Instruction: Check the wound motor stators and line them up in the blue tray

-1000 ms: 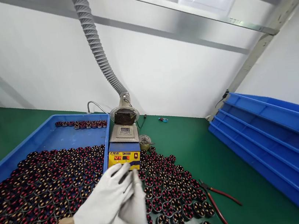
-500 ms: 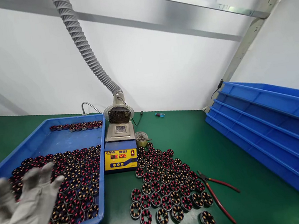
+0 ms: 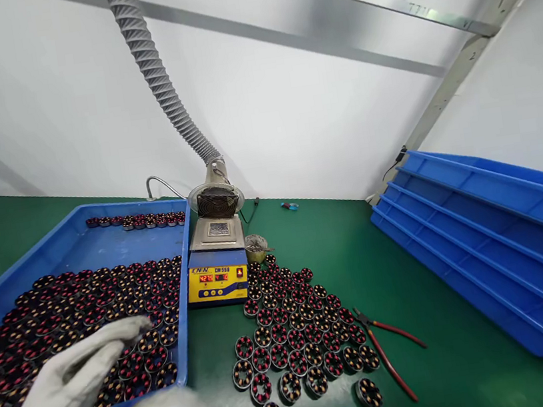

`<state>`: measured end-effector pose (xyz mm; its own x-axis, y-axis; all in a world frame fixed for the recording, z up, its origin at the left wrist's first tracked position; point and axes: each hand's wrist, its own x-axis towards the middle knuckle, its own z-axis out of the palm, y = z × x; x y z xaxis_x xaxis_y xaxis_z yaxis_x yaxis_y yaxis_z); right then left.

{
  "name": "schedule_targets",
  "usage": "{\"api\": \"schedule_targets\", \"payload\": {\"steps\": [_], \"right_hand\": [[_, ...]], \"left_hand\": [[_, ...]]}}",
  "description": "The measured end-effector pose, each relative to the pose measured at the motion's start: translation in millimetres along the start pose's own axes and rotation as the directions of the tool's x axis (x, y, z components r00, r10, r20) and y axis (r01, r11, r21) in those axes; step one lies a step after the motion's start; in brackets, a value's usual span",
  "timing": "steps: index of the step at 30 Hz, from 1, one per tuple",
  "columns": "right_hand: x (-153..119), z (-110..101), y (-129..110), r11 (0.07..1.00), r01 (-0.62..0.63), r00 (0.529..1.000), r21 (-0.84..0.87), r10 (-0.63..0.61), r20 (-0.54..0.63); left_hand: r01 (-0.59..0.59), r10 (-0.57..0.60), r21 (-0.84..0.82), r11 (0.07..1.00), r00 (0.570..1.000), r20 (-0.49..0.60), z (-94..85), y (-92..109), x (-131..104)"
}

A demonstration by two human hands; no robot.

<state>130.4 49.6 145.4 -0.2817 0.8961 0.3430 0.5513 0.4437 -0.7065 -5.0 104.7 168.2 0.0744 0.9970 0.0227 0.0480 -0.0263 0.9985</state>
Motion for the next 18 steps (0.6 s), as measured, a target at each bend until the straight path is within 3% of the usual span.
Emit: {"api": "schedule_targets", "payload": {"steps": [1, 3, 6, 9, 13, 16, 18], "right_hand": [[2, -18, 14, 0.998, -0.049, 0.998, -0.05, 0.047, -0.044], [5, -55, 47, 0.887, -0.339, 0.933, -0.314, 0.275, -0.232], [10, -91, 91, 0.784, -0.475, 0.878, -0.401, 0.388, -0.281], [15, -94, 114, 0.731, -0.515, 0.857, -0.448, 0.451, -0.248], [22, -80, 116, 0.729, -0.544, 0.839, -0.416, 0.472, -0.27], [20, -80, 112, 0.792, -0.537, 0.835, -0.292, 0.448, -0.32], [15, -82, 107, 0.845, -0.51, 0.828, -0.16, 0.432, -0.359]], "left_hand": [[0.005, -0.005, 0.086, 0.996, 1.0, 0.01, -1.8, -4, 1], [-0.036, 0.02, 0.21, 0.977, 0.997, 0.08, -4.8, -12, 0], [-0.124, 0.016, 0.304, 0.944, 0.943, 0.334, -4.3, -18, -3], [-0.153, -0.067, 0.426, 0.892, 0.886, 0.458, 1.0, -19, -7], [-0.161, -0.094, 0.529, 0.833, 0.902, 0.422, 5.9, -20, -10], [-0.217, -0.036, 0.576, 0.788, 0.918, 0.395, 4.8, -23, -10], [-0.308, 0.092, 0.628, 0.714, 0.931, 0.352, 4.9, -27, -10]]}}
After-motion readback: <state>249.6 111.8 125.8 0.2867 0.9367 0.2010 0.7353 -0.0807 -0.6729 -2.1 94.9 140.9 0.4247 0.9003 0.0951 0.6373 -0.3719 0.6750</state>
